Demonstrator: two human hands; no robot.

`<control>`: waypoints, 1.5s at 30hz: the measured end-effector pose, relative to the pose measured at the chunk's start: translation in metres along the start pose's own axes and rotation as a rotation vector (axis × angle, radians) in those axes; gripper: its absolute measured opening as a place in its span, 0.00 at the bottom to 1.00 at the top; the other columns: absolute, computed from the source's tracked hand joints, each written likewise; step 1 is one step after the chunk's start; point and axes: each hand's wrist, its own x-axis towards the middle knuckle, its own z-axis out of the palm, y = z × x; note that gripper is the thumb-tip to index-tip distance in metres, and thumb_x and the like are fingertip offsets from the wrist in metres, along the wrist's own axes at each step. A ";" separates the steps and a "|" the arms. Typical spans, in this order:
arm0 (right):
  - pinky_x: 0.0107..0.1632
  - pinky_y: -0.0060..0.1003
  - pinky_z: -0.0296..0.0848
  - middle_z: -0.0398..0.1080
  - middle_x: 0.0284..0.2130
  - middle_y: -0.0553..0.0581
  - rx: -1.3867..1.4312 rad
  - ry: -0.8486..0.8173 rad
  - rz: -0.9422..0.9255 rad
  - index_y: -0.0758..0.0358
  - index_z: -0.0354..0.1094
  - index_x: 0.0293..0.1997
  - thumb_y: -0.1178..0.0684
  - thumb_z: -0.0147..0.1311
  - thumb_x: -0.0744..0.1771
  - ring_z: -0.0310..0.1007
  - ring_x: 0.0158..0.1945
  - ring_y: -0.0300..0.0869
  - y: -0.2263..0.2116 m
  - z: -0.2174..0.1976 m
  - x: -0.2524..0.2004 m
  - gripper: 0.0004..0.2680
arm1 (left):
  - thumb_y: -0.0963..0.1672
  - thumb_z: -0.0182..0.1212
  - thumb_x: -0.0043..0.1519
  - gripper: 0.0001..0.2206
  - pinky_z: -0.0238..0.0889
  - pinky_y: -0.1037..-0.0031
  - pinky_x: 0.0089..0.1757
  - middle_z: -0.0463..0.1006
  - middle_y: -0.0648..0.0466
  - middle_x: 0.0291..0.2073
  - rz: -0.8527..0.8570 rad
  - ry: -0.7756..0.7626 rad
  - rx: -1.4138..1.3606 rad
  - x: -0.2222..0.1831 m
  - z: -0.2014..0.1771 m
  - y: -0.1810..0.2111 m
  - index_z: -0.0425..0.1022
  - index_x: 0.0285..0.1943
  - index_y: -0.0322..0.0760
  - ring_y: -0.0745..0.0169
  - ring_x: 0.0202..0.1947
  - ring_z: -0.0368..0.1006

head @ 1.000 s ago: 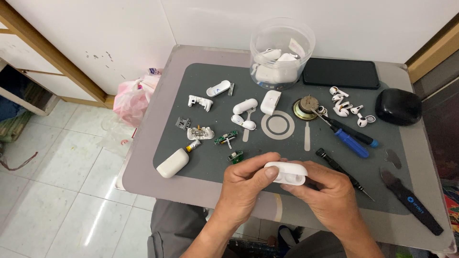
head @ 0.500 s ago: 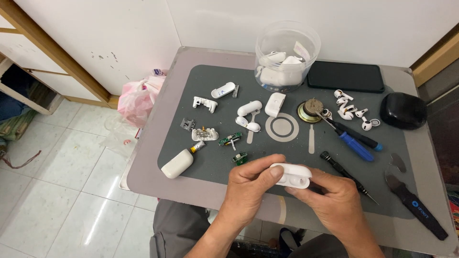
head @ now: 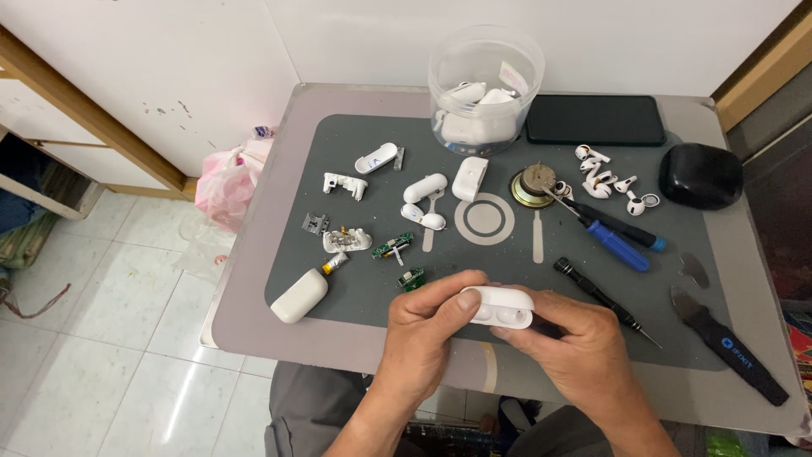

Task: Assembling the internal components of an AirPod charging case, including the circuit board and housing.

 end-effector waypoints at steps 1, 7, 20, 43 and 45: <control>0.39 0.25 0.75 0.84 0.36 0.47 0.002 0.003 0.000 0.58 0.80 0.48 0.58 0.71 0.58 0.78 0.35 0.30 0.000 0.000 0.000 0.15 | 0.43 0.70 0.57 0.14 0.71 0.70 0.48 0.86 0.45 0.45 0.000 -0.002 0.003 0.000 0.000 0.000 0.85 0.50 0.31 0.58 0.46 0.80; 0.38 0.26 0.74 0.84 0.38 0.49 -0.040 0.064 -0.064 0.60 0.79 0.48 0.57 0.72 0.58 0.77 0.34 0.29 0.007 0.002 -0.005 0.15 | 0.42 0.68 0.60 0.13 0.70 0.69 0.46 0.86 0.48 0.43 0.045 -0.006 0.037 0.001 0.002 -0.001 0.84 0.51 0.29 0.60 0.43 0.78; 0.38 0.31 0.72 0.84 0.28 0.44 -0.056 -0.059 0.318 0.53 0.83 0.45 0.46 0.67 0.61 0.78 0.34 0.28 0.009 -0.005 -0.005 0.12 | 0.43 0.71 0.54 0.17 0.76 0.71 0.44 0.87 0.47 0.50 -0.024 0.095 0.216 -0.002 0.007 0.002 0.85 0.53 0.33 0.61 0.50 0.81; 0.32 0.23 0.66 0.70 0.19 0.47 0.102 0.170 0.060 0.59 0.70 0.65 0.58 0.65 0.61 0.56 0.24 0.28 0.021 0.017 -0.012 0.23 | 0.45 0.65 0.60 0.11 0.71 0.74 0.44 0.87 0.56 0.44 0.493 0.396 0.860 0.006 0.037 -0.010 0.84 0.49 0.40 0.63 0.42 0.82; 0.38 0.29 0.70 0.76 0.21 0.45 -0.102 0.156 -0.009 0.54 0.79 0.52 0.53 0.66 0.62 0.63 0.23 0.29 0.020 0.009 -0.013 0.13 | 0.45 0.61 0.62 0.14 0.68 0.70 0.38 0.84 0.57 0.47 0.440 0.349 0.883 0.008 0.037 -0.014 0.80 0.56 0.41 0.61 0.31 0.73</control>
